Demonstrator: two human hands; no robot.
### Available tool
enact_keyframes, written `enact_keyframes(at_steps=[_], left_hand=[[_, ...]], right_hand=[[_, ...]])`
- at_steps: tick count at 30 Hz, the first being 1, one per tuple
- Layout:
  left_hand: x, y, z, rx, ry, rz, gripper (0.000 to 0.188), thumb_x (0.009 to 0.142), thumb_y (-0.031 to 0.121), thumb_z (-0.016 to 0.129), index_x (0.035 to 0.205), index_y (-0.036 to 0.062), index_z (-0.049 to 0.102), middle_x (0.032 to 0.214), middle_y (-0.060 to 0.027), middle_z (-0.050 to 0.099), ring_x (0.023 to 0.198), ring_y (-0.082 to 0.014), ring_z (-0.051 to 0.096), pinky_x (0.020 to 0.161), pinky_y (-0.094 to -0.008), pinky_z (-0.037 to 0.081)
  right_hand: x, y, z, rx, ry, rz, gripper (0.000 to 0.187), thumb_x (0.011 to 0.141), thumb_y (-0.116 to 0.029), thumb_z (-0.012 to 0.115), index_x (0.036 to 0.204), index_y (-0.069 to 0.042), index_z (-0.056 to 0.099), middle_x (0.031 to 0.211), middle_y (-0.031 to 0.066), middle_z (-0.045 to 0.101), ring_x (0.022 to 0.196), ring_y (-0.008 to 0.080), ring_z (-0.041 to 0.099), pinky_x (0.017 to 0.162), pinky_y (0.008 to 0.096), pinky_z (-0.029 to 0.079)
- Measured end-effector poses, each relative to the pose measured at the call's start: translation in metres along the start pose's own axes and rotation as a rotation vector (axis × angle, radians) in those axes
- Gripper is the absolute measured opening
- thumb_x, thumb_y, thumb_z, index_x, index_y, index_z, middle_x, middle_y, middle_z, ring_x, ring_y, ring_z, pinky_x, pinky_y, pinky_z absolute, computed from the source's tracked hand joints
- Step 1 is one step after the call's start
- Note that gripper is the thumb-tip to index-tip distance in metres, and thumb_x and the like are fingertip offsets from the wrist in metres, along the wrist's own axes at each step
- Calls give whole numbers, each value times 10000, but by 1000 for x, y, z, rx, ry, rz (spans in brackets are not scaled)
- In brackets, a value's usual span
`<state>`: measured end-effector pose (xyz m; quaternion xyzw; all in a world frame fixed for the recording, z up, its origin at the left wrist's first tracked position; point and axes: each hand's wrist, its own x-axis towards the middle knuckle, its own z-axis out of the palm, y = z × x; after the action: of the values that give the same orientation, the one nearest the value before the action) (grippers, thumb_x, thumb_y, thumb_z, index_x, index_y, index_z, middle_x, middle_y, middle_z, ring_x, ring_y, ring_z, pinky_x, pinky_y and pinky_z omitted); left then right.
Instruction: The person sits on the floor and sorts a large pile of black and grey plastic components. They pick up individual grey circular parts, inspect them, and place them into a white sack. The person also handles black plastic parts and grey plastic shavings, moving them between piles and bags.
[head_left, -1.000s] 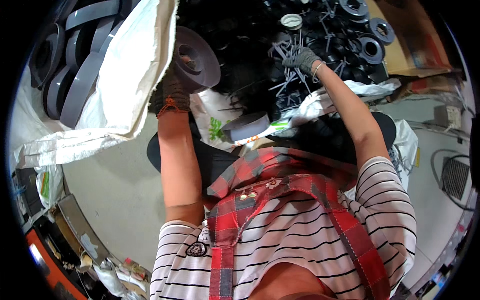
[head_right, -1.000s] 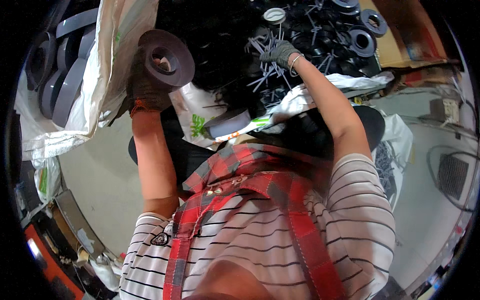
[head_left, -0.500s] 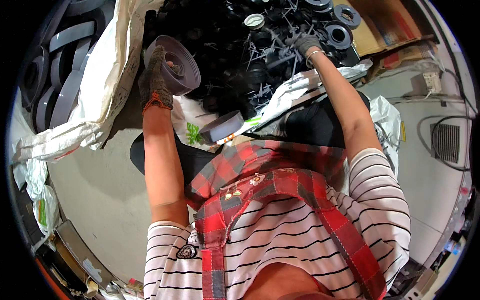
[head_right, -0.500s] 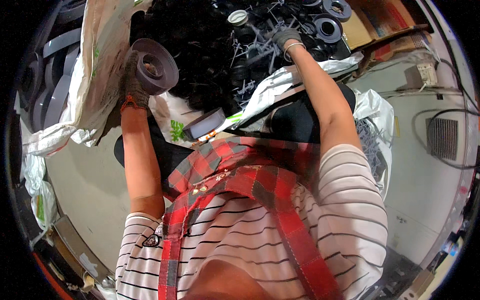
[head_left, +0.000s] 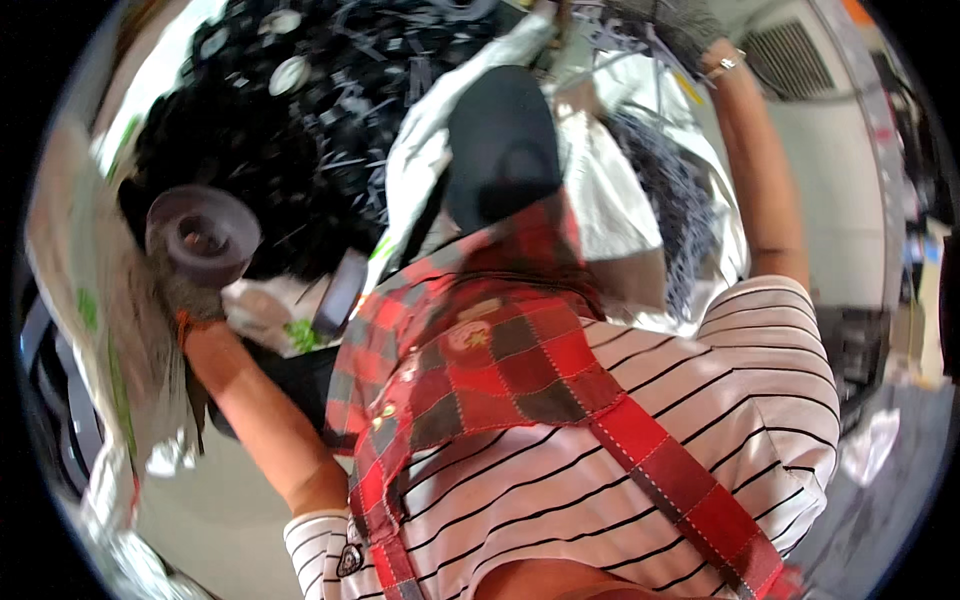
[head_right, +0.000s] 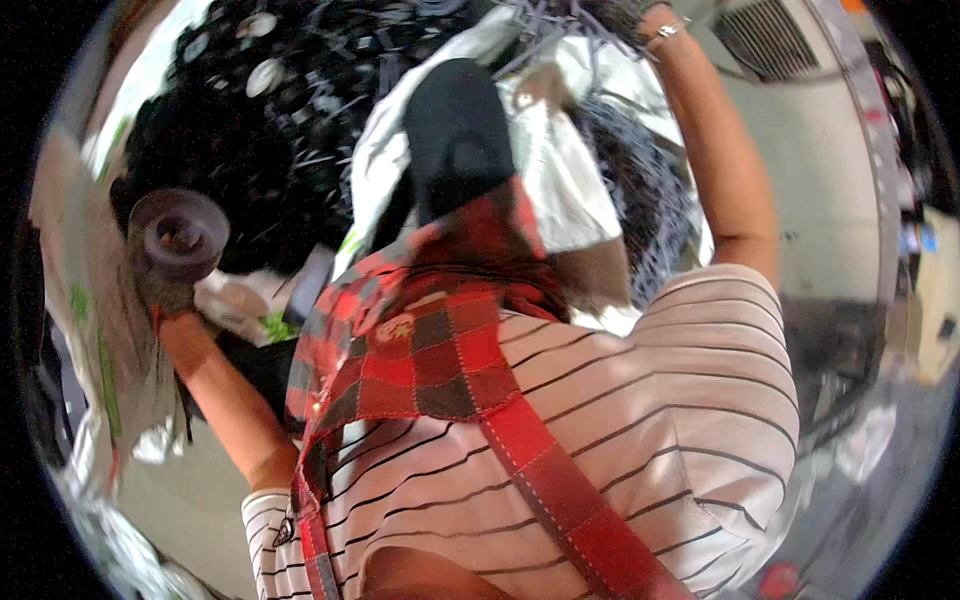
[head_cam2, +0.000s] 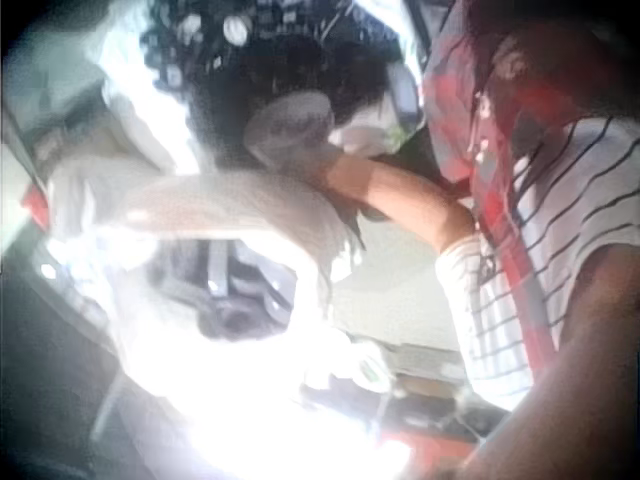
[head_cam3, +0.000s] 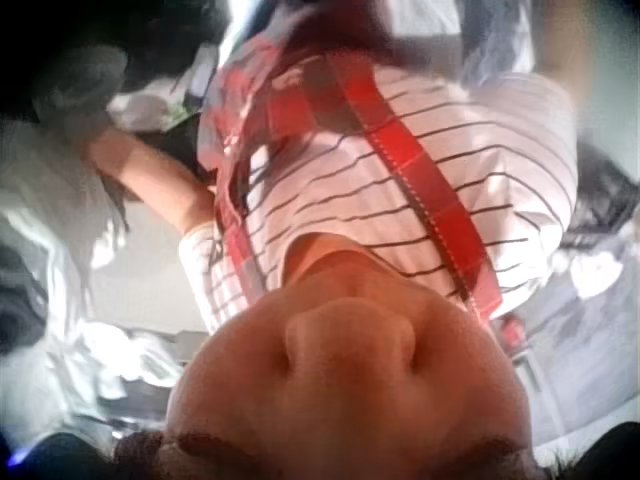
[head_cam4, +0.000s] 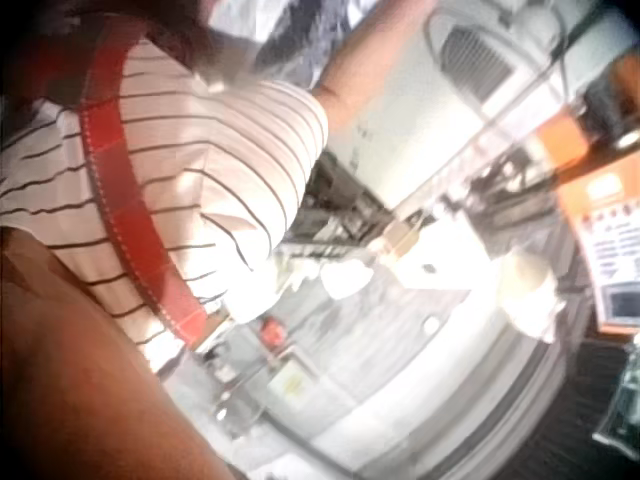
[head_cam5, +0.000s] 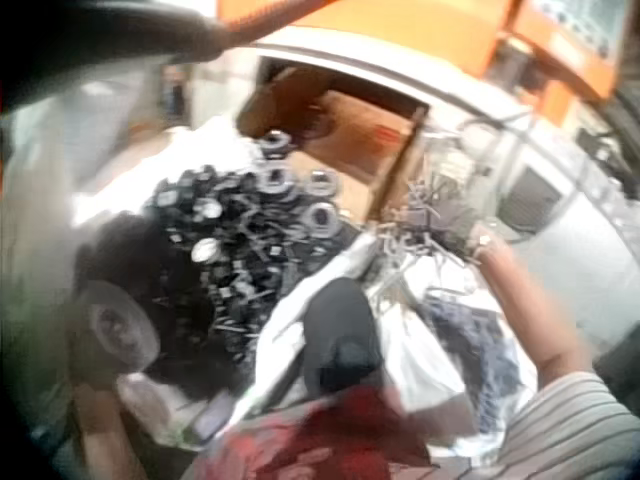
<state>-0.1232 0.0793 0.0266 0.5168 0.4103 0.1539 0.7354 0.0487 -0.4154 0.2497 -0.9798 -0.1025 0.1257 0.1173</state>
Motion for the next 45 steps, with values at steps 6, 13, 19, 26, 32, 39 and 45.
enact_keyframes(at_steps=[6,13,19,26,32,39,45], left_hand=[[-20,8,32,122,41,-50,754,687,539,670,1195,6,508,1098,-132,576,993,-251,538,857,-445,425],[-6,-5,39,655,138,-78,952,615,622,692,1294,13,420,1245,-156,498,1117,-287,492,919,-474,402],[-19,-55,35,1321,176,861,799,761,485,655,1333,9,366,1313,-222,428,1179,-339,456,993,-412,362],[-206,-57,199,799,-1086,1479,288,744,112,675,1013,27,620,1026,-139,614,950,-293,586,873,-379,444],[-251,-148,348,1091,-1147,-192,630,769,417,686,1110,-71,483,1045,-203,562,934,-243,573,813,-363,474],[-206,-230,342,1300,-1004,553,520,699,365,674,997,-46,564,927,-232,623,883,-325,604,778,-351,472],[-205,-191,307,674,-1033,450,350,773,167,564,1030,-70,567,911,-196,634,843,-277,609,763,-348,467]], right_hand=[[-137,146,56,-104,68,146,588,762,-283,699,1256,-79,454,1223,91,519,1070,168,503,920,304,392],[-164,211,77,286,154,551,332,759,-310,672,957,-44,663,859,111,674,742,181,628,725,325,491],[-185,406,71,-190,293,854,257,793,-276,561,888,-55,654,799,156,651,617,220,630,579,332,497],[-287,571,226,-493,-359,678,281,857,-235,433,922,-76,655,1024,129,635,939,287,612,776,407,478],[-233,503,306,-276,-247,718,281,858,-231,429,901,-76,659,1011,132,637,919,287,616,769,415,479],[-200,469,261,-741,44,560,285,853,-239,428,847,-89,670,955,127,646,856,276,627,738,429,475],[-258,468,21,-578,888,833,486,824,-482,467,985,-59,642,983,158,634,913,340,597,802,396,457]])
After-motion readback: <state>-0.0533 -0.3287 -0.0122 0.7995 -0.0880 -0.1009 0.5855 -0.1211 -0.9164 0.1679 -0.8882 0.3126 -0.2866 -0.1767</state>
